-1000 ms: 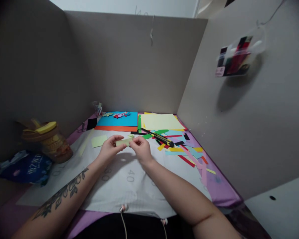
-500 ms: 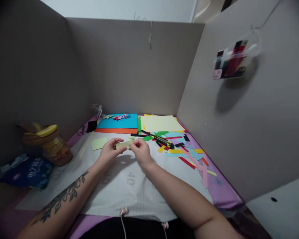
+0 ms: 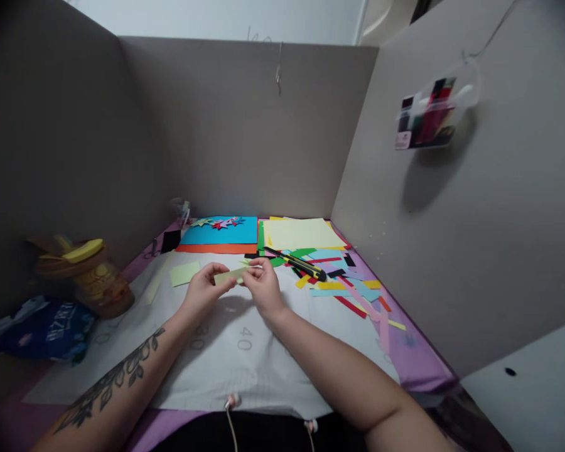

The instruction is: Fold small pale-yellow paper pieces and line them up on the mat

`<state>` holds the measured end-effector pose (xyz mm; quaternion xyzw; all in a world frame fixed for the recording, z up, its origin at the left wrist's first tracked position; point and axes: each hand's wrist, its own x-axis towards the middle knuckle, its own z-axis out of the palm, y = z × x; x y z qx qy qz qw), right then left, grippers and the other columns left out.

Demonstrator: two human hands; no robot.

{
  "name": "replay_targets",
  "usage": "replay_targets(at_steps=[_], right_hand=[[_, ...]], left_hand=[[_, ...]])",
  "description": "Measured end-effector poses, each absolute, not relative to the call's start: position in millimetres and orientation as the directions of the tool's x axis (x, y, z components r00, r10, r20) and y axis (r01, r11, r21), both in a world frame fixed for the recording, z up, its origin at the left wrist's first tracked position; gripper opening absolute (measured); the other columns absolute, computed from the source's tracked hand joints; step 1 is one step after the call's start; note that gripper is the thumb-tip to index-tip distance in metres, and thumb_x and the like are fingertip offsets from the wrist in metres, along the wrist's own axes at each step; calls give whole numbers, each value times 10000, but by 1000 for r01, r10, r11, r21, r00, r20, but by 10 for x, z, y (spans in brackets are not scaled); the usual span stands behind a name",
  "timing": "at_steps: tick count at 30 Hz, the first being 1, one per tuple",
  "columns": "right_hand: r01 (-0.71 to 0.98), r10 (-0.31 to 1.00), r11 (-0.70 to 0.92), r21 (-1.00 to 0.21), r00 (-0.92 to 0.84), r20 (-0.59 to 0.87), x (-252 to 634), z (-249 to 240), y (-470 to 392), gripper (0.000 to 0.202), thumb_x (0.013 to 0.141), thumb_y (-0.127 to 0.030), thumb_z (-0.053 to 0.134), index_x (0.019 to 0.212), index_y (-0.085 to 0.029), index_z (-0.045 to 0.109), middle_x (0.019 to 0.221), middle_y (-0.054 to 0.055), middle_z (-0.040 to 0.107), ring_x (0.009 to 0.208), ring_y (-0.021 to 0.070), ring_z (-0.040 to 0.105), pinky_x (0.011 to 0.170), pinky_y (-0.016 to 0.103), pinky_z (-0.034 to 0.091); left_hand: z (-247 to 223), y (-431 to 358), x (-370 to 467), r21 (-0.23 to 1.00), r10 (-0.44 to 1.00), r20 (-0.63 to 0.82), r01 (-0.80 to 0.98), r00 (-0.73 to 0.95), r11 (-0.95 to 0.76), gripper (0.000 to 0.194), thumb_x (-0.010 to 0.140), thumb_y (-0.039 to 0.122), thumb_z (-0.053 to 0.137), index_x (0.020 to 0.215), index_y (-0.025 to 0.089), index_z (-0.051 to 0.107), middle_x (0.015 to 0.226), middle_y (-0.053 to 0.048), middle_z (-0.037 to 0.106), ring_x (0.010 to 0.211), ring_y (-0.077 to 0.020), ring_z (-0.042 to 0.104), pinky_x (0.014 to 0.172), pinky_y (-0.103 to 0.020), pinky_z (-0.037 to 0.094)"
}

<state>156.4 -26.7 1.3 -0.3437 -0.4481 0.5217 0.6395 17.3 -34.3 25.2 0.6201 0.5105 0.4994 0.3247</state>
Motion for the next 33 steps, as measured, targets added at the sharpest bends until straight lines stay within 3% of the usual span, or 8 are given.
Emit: replay_targets(at_steps=[6, 11, 17, 23, 26, 29, 33], right_hand=[[-335, 971, 235, -912, 37, 237, 1561, -24, -270, 313, 675, -258, 648, 904, -224, 437, 692, -39, 619, 652, 129, 621, 672, 294, 524], [-210, 971, 238, -948, 36, 236, 1576, -14, -293, 312, 659, -229, 649, 898, -213, 449, 634, -43, 609, 592, 134, 603, 589, 259, 475], [-140, 959, 275, -951, 112, 260, 1715, 78, -218, 289, 646, -240, 636, 855, -213, 438, 572, -65, 561, 531, 129, 569, 544, 248, 439], [-88, 933, 339, -937, 160, 323, 1806, 92, -153, 269, 658, -236, 631, 854, -218, 446, 606, -67, 526, 552, 120, 550, 549, 240, 427], [-67, 936, 345, -936, 98, 338, 1744, 67, -197, 249, 667, -217, 620, 855, -215, 457, 638, -51, 541, 577, 124, 551, 553, 238, 424], [-51, 935, 354, -934, 49, 351, 1684, 54, -247, 243, 670, -206, 615, 861, -213, 465, 656, -47, 536, 588, 122, 547, 554, 236, 422], [-52, 939, 342, -938, 42, 340, 1699, 63, -250, 248, 669, -212, 621, 860, -215, 462, 643, -50, 539, 578, 123, 545, 555, 238, 427]], left_hand=[[207, -320, 163, 916, 953, 301, 288, -28, -281, 272, 616, 350, 689, 770, 166, 559, 727, 7, 589, 641, -130, 535, 583, -225, 398], [240, -338, 173, 880, 950, 313, 377, -3, -289, 256, 635, 350, 669, 797, 168, 589, 740, 4, 613, 615, -119, 516, 559, -221, 388], [216, -305, 98, 906, 978, 183, 369, 99, -207, 283, 623, 313, 659, 852, 152, 618, 613, 12, 606, 560, -131, 553, 545, -230, 404], [182, -293, 85, 929, 966, 202, 282, 159, -241, 389, 609, 298, 688, 959, 166, 583, 786, -30, 651, 703, -159, 618, 639, -254, 471], [200, -296, 116, 915, 960, 231, 301, 158, -269, 319, 608, 308, 695, 877, 167, 595, 868, -45, 642, 742, -165, 607, 625, -250, 469], [215, -297, 120, 896, 962, 191, 366, 196, -253, 197, 656, 325, 653, 729, 148, 608, 676, -12, 597, 616, -136, 542, 541, -226, 400], [217, -290, 97, 911, 972, 102, 374, 210, -176, 212, 679, 327, 609, 597, 139, 553, 532, 31, 487, 492, -89, 423, 466, -202, 288]])
